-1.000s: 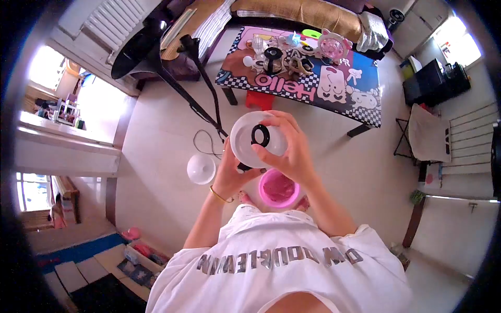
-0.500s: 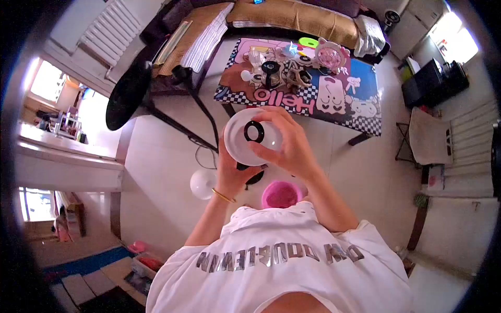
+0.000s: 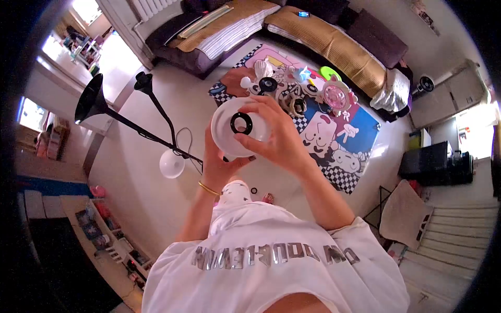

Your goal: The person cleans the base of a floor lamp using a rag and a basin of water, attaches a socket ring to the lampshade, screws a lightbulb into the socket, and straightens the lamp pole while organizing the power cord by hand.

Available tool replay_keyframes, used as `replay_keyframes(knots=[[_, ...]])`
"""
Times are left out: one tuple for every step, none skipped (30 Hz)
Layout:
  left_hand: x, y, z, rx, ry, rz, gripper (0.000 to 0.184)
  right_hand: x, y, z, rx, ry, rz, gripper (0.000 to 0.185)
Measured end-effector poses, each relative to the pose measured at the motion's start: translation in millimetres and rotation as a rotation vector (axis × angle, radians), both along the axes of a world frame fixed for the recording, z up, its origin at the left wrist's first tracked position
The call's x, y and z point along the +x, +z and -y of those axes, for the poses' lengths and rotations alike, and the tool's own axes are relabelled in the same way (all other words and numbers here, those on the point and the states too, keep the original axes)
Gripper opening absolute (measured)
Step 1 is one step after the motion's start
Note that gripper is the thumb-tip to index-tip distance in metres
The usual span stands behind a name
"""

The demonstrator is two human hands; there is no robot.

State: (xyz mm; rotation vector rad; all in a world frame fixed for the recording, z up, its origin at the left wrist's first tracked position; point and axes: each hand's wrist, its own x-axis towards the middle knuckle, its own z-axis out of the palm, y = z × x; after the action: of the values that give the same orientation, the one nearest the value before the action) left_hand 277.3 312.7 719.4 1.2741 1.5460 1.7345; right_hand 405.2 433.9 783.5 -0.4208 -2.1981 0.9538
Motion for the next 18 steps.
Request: replay_keyframes(knots=[[4.2,5.2,-2.1,-0.023,0.033,-0.054,0.106,2.4,0.3,-4.6,0.002,0.009,-0.013,0.049],[6.9,4.6,-4.7,-0.008,0.045,-0.068,0.107,4.2,-0.7,-8.5,0.001,0.016,-0.025,0.049],[8.2,5.1,-7.6,0.006,0.056,-0.082,0.107,5.3,0.7,-12.0,-0.025,0.028,-0.017,0.048],[9.3,5.7,-10.3,0.023,0.067,-0.096,0.108,5.9,3.1,-15.1,-0.048,0.041,-0.009,0.047],[10.0,6.4,-12.8,0.033,0.078,-0.102,0.108,5.6,5.0,-18.7,-0.070,0.054,0.001,0.047],[9.5,10.1,-17.9,0.040,0.092,-0.106,0.108,3.6,7.6,-25.7,-0.046,0.071,-0.001,0.048],[9.4,10.4,-20.2,0.052,0.107,-0.113,0.108,1.6,6.1,-29.6,-0.017,0.089,-0.005,0.049],[9.1,13.0,-21.9,0.042,0.136,-0.149,0.108,-1.1,5.5,-33.8,0.011,0.108,-0.009,0.050],[8.6,17.8,-22.6,0.032,0.165,-0.186,0.107,-4.3,6.9,-37.2,0.018,0.117,-0.006,0.050],[7.0,20.0,-22.9,0.018,0.193,-0.222,0.107,-7.9,7.7,-39.6,0.022,0.126,-0.002,0.050],[3.2,17.8,-23.4,-0.004,0.240,-0.276,0.107,-12.0,8.2,-41.8,0.024,0.133,0.001,0.050],[-1.6,13.5,-23.1,-0.027,0.285,-0.328,0.107,-16.7,9.4,-43.8,0.022,0.151,-0.017,0.049],[-6.3,14.0,-25.8,-0.054,0.329,-0.379,0.107,-23.0,13.2,-48.3,0.017,0.168,-0.034,0.049],[-8.8,15.3,-27.7,-0.022,0.330,-0.304,0.107,-28.3,15.7,-51.3,0.015,0.185,-0.054,0.048],[-11.3,20.6,-30.6,0.011,0.334,-0.229,0.108,-34.8,19.0,-55.2,0.008,0.221,-0.067,0.048],[-17.0,23.5,-33.3,0.045,0.340,-0.153,0.108,-44.0,23.4,-60.0,0.001,0.259,-0.079,0.047],[-29.5,17.9,-35.0,0.068,0.390,-0.249,0.108,-54.5,26.9,-64.4,-0.005,0.299,-0.093,0.047],[-38.4,20.4,-37.7,0.091,0.405,-0.224,0.108,-66.6,30.1,-68.6,0.046,0.309,-0.103,0.046]])
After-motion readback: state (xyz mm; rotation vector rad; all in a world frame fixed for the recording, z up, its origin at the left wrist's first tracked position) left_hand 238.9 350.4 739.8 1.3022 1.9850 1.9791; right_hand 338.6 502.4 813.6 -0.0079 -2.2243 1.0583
